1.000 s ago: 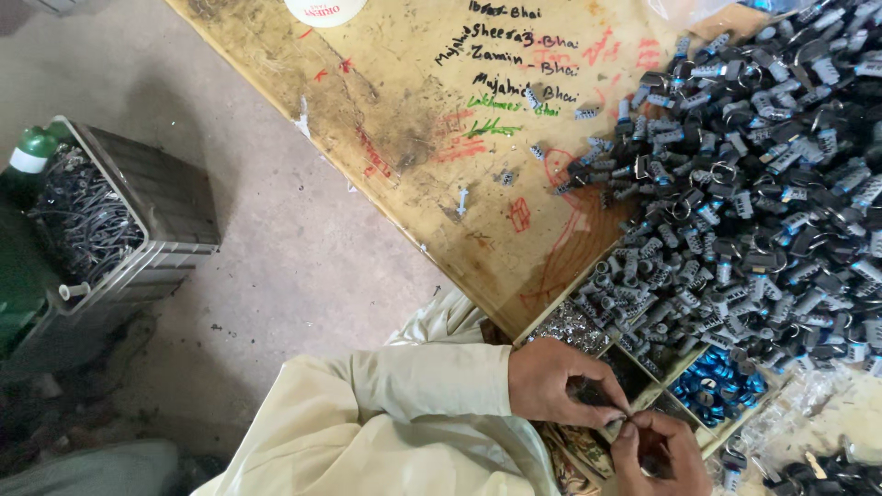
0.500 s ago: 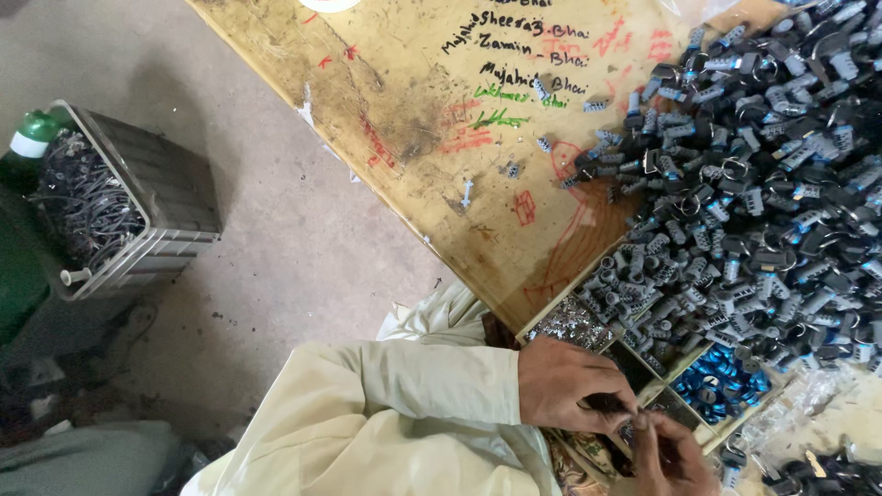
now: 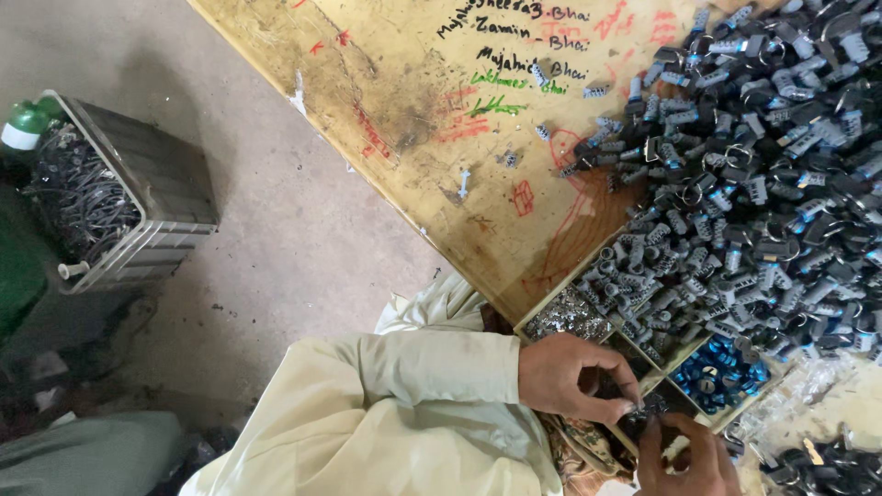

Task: The person assembles small keychains by hand, picking up a keyring, a gray plastic component, and a blue cap, then joining them together. The assembled keychains are placed into a compartmentalized wooden tray on the table.

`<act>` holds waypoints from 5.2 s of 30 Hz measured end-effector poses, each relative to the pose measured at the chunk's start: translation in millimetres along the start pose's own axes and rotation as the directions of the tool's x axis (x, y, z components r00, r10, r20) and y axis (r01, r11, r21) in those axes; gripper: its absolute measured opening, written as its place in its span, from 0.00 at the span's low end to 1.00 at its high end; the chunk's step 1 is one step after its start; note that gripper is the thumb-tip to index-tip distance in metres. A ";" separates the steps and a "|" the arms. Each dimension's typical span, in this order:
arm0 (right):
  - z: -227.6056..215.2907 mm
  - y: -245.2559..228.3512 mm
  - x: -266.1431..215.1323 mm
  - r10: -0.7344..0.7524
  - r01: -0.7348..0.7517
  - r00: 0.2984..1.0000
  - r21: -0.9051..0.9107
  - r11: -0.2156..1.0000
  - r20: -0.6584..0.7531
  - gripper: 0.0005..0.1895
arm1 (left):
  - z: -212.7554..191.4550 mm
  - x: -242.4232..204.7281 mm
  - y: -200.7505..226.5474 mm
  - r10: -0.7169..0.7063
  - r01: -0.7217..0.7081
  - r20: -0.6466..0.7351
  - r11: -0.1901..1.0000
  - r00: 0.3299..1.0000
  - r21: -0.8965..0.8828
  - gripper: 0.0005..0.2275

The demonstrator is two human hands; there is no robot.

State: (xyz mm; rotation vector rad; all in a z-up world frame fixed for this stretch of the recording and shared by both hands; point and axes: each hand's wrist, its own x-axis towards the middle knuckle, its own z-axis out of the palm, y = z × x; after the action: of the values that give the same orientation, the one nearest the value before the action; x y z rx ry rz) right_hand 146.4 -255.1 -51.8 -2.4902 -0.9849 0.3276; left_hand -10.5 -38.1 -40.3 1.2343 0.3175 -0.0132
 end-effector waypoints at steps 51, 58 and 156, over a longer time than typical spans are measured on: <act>8.5 -101.0 -5.8 0.044 0.089 0.916 0.309 0.947 -0.399 0.13 | 21.8 8.1 -7.1 -0.430 0.393 0.158 0.537 0.889 -0.746 0.12; 6.6 -84.2 6.5 -0.123 0.259 0.929 0.375 0.890 -0.350 0.15 | 3.1 9.2 -11.8 -0.344 0.340 0.124 0.689 0.931 -0.640 0.09; -46.0 -21.3 52.5 -0.079 0.094 0.996 -0.513 0.853 0.052 0.07 | -5.0 -0.6 3.3 0.130 -0.113 0.041 0.953 0.991 -0.281 0.09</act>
State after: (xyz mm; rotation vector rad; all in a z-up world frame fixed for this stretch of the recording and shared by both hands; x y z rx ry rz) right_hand 188.5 -219.2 -4.2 -2.9048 -1.3378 0.0712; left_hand -11.6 -32.5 -38.6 0.9695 0.1841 0.0985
